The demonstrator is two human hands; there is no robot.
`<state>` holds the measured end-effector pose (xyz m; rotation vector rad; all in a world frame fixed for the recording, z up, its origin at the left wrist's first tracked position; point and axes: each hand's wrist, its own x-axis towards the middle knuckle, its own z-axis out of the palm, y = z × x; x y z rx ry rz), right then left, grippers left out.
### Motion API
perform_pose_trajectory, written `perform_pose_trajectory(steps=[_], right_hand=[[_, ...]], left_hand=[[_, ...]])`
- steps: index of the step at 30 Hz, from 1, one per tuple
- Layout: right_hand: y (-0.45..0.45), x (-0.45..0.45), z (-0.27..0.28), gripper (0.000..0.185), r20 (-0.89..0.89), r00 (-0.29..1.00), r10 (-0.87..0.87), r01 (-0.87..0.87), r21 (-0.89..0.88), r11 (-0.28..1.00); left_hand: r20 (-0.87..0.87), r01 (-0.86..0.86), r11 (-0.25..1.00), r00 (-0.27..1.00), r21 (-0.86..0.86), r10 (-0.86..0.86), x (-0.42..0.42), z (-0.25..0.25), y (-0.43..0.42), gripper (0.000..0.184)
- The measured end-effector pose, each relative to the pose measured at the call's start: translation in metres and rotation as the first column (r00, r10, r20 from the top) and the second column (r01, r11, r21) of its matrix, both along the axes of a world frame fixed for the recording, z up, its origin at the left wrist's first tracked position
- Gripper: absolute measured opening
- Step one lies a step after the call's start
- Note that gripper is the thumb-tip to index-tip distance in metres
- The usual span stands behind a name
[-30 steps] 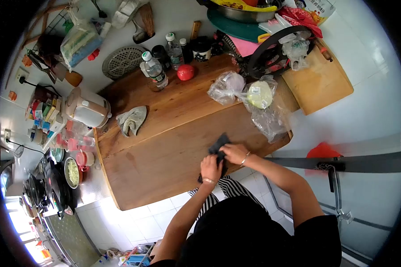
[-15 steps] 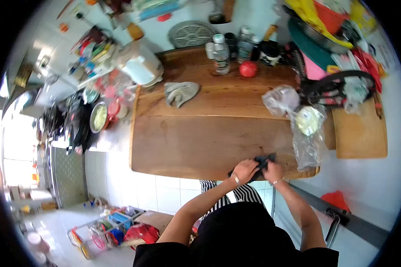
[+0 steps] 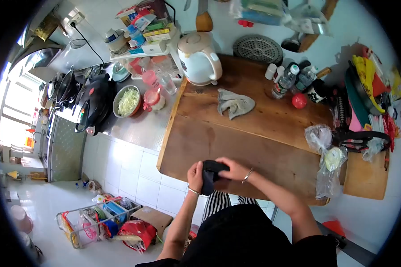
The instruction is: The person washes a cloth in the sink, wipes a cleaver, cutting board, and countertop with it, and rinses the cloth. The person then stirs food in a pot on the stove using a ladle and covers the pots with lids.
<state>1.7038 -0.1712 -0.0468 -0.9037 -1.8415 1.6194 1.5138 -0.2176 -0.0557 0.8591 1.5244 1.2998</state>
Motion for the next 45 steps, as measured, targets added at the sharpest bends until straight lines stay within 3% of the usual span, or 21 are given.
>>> perform_pose_trajectory(steps=[2,4,6,8,10,13,16,20,22,24,26,30,32,33,34,35,36,38,40,42,45], right_hand=[[0.053,-0.002,0.017,0.044,0.1,0.967,-0.233,0.249,-0.203,0.947],[0.123,0.008,-0.002,0.046,0.208,0.841,-0.499,0.322,0.549,0.771],[0.168,0.006,0.01,0.049,0.256,0.774,-0.579,0.337,0.608,0.719],[0.193,-0.002,0.013,0.046,0.427,0.497,-0.755,0.137,0.82,0.555],[0.206,-0.006,-0.015,0.043,0.443,0.482,-0.756,0.178,0.795,0.579],[0.21,-0.008,-0.034,0.037,0.527,0.476,-0.704,0.21,0.71,0.673],[0.174,-0.025,-0.039,0.029,0.515,0.611,-0.601,0.156,0.666,0.729],[0.103,-0.057,-0.03,0.03,0.447,0.812,-0.375,0.175,0.425,0.888],[0.082,-0.059,-0.031,0.03,0.352,0.885,-0.304,0.148,0.406,0.902],[0.071,-0.05,-0.035,0.021,0.043,0.941,-0.335,0.337,-0.185,0.923],[0.06,-0.044,-0.039,0.021,-0.081,0.908,-0.411,0.361,-0.348,0.865],[0.054,-0.038,-0.026,0.032,-0.132,0.832,-0.539,0.257,-0.769,0.585],[0.054,-0.054,-0.033,0.033,-0.115,0.822,-0.557,0.271,-0.782,0.561],[0.055,-0.062,-0.031,0.034,-0.276,0.785,-0.555,0.03,-0.877,0.479],[0.055,-0.074,-0.022,0.034,-0.415,0.708,-0.571,-0.221,-0.898,0.38],[0.054,-0.087,-0.013,0.034,-0.419,0.715,-0.56,-0.223,-0.896,0.385],[0.053,-0.107,0.012,0.035,-0.448,0.706,-0.548,-0.284,-0.889,0.359],[0.054,-0.15,0.031,0.037,-0.488,0.683,-0.544,-0.369,-0.873,0.319],[0.055,-0.189,0.017,0.039,-0.602,0.658,-0.452,-0.453,-0.796,0.402],[0.054,-0.236,0.048,0.041,-0.615,0.629,-0.475,-0.528,-0.787,0.32],[0.053,-0.292,0.062,0.043,-0.594,0.653,-0.469,-0.491,-0.804,0.335]], left_hand=[[0.009,0.006,1.0,1.0,-0.026,-0.006,-0.036,0.005,0.028,0.038],[-0.061,0.015,1.0,0.998,-0.006,-0.015,-0.06,0.032,0.055,0.039],[-0.102,0.046,0.999,0.994,-0.01,-0.047,-0.085,0.03,0.073,0.039],[-0.165,0.087,0.996,0.983,0.003,-0.085,-0.102,0.026,0.087,0.04],[-0.173,0.106,0.993,0.979,-0.042,-0.112,-0.112,0.021,0.094,0.036],[-0.5,0.278,0.96,0.829,-0.022,-0.252,-0.112,0.018,0.099,0.016],[-0.744,0.411,0.871,0.663,0.268,-0.084,-0.096,0.008,0.102,0.014],[-0.781,0.646,0.764,0.471,-0.013,-0.411,-0.055,-0.005,0.055,0.027],[-0.724,0.667,0.744,0.49,-0.047,-0.485,-0.036,-0.011,0.019,0.03],[-0.665,0.632,0.772,0.548,-0.067,-0.507,-0.032,-0.009,-0.011,0.031],[-0.633,0.543,0.839,0.637,-0.036,-0.439,-0.036,-0.012,-0.03,0.033],[0.071,0.125,0.972,0.991,-0.201,-0.113,-0.064,-0.008,-0.048,0.04],[0.531,-0.063,0.945,0.814,-0.321,0.235,-0.087,-0.006,-0.046,0.045],[0.72,-0.094,0.945,0.626,-0.314,0.301,-0.097,0.006,-0.042,0.049],[0.858,-0.122,0.943,0.39,-0.31,0.333,-0.106,0.022,-0.04,0.054],[0.869,-0.191,0.93,0.336,-0.314,0.363,-0.117,0.035,-0.038,0.06],[0.949,-0.173,0.982,0.29,-0.077,0.126,-0.132,0.017,-0.043,0.065],[0.952,-0.174,0.983,0.307,0.059,-0.003,-0.156,0.019,-0.038,0.066],[0.952,-0.125,0.992,0.304,0.002,0.036,-0.184,0.027,-0.034,0.064],[0.941,-0.21,0.973,0.299,-0.099,0.16,-0.208,0.047,-0.023,0.058],[0.942,-0.124,0.992,0.328,-0.038,0.077,-0.26,0.025,-0.014,0.054]])
